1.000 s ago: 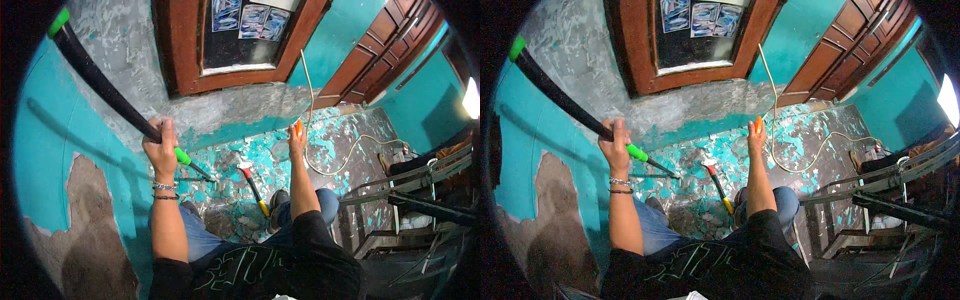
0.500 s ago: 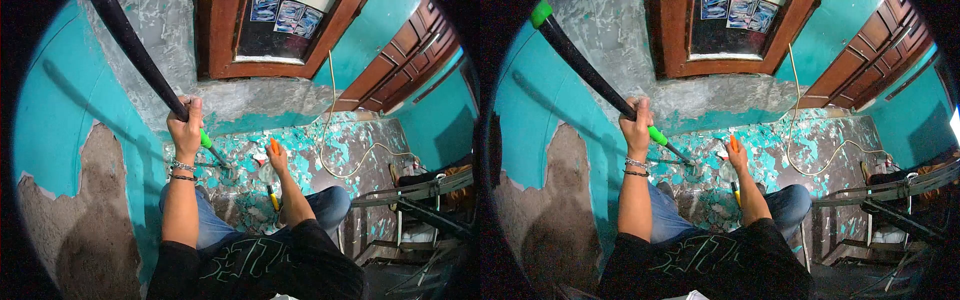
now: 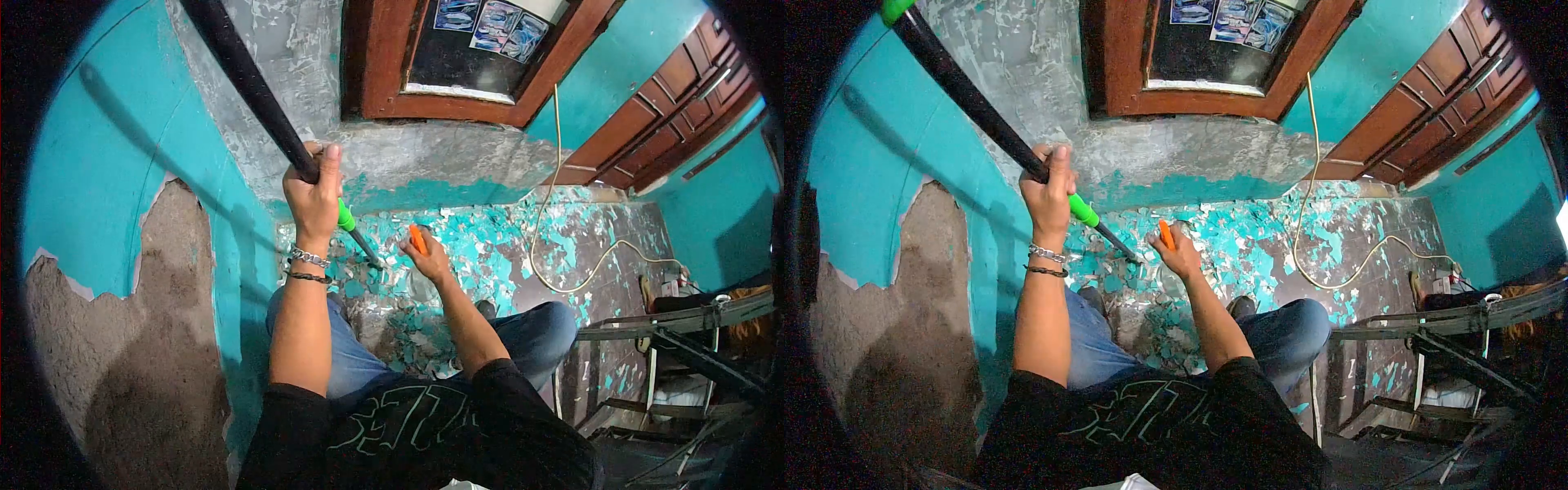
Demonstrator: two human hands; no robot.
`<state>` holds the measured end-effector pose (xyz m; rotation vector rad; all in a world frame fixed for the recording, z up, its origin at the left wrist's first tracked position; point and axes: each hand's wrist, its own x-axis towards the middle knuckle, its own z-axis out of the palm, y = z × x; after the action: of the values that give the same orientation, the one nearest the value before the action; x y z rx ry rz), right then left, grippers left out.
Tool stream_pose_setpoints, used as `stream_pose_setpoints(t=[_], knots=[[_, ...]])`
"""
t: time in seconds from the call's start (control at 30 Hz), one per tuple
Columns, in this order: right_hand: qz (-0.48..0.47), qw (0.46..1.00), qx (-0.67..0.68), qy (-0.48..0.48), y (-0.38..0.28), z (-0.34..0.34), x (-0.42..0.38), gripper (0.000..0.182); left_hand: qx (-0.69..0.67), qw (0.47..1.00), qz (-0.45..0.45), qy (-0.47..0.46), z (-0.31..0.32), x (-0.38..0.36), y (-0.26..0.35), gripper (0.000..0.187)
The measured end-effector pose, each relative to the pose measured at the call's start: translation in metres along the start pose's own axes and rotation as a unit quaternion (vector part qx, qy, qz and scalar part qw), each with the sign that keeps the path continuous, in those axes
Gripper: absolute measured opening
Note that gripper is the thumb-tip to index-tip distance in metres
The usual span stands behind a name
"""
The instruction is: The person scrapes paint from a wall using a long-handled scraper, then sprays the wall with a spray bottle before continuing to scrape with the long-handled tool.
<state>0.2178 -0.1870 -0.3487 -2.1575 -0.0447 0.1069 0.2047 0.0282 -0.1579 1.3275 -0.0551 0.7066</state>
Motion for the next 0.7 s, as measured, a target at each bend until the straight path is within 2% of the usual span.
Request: stream_pose_setpoints(t=[0.07, 0.2, 0.27, 0.33, 0.47, 0.7], knots=[[-0.048, 0.997, -0.024, -0.047, -0.022, -0.001, -0.005, 0.037, -0.007, 1.0, -0.007, 0.008, -0.005, 0.002, 0.003, 0.021], [-0.046, 0.994, -0.09, -0.032, -0.037, 0.009, -0.003, 0.039, 0.005, 0.997, 0.007, 0.074, -0.014, 0.007, 0.011, 0.021], [-0.045, 0.994, -0.084, -0.053, -0.038, 0.014, 0.002, 0.041, -0.029, 0.995, 0.038, 0.093, -0.017, 0.008, 0.012, 0.022], [-0.097, 0.993, -0.04, -0.056, -0.039, 0.017, 0.002, 0.041, -0.019, 0.994, 0.04, 0.098, -0.019, 0.008, 0.014, 0.023], [-0.05, 0.986, -0.133, -0.082, -0.041, 0.024, 0.004, 0.047, -0.02, 0.995, 0.027, 0.093, -0.021, 0.006, 0.012, 0.023], [-0.073, 0.985, -0.118, -0.105, -0.035, 0.026, -0.001, 0.046, -0.001, 0.995, 0.027, 0.094, -0.018, 0.007, 0.012, 0.024]])
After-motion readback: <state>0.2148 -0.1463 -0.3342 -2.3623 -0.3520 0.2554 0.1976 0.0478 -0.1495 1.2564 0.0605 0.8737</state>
